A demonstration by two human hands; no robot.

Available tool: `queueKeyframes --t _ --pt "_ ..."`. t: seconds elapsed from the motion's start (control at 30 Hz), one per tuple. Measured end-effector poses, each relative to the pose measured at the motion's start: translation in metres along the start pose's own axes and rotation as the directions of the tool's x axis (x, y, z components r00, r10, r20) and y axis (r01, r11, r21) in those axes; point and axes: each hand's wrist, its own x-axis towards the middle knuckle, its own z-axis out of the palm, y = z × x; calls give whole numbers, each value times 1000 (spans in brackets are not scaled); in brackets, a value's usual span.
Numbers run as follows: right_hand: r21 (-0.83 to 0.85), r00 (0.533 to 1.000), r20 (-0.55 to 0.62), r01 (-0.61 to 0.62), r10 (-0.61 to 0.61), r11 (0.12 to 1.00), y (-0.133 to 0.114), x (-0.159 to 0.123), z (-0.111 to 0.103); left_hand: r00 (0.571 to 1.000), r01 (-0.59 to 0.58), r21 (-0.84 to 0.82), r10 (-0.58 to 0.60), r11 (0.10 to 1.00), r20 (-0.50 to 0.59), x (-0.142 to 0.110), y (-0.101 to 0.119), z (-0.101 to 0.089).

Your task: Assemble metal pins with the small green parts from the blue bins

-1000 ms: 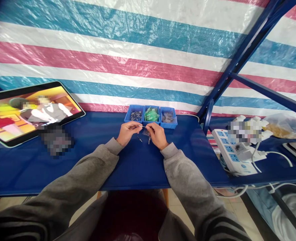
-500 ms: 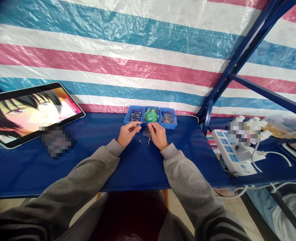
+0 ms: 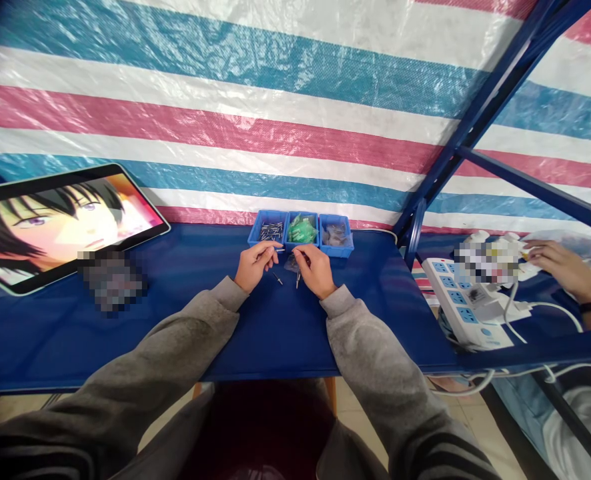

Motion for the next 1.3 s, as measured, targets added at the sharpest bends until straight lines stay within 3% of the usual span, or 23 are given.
queueKeyframes --t 0.27,0.57,0.9,1.3 --pt "0 995 79 62 -62 998 -1 -2 0 992 66 5 -67 998 110 -4 11 1" --pt "19 991 109 81 -82 997 1 -2 3 989 50 27 -54 998 139 -6 9 2" --pt "-7 999 32 2 -2 1000 -2 0 -1 1000 -6 110 4 994 15 -2 9 2" --pt "68 999 54 -5 2 998 -2 -2 1 999 36 38 -37 999 40 -4 17 2"
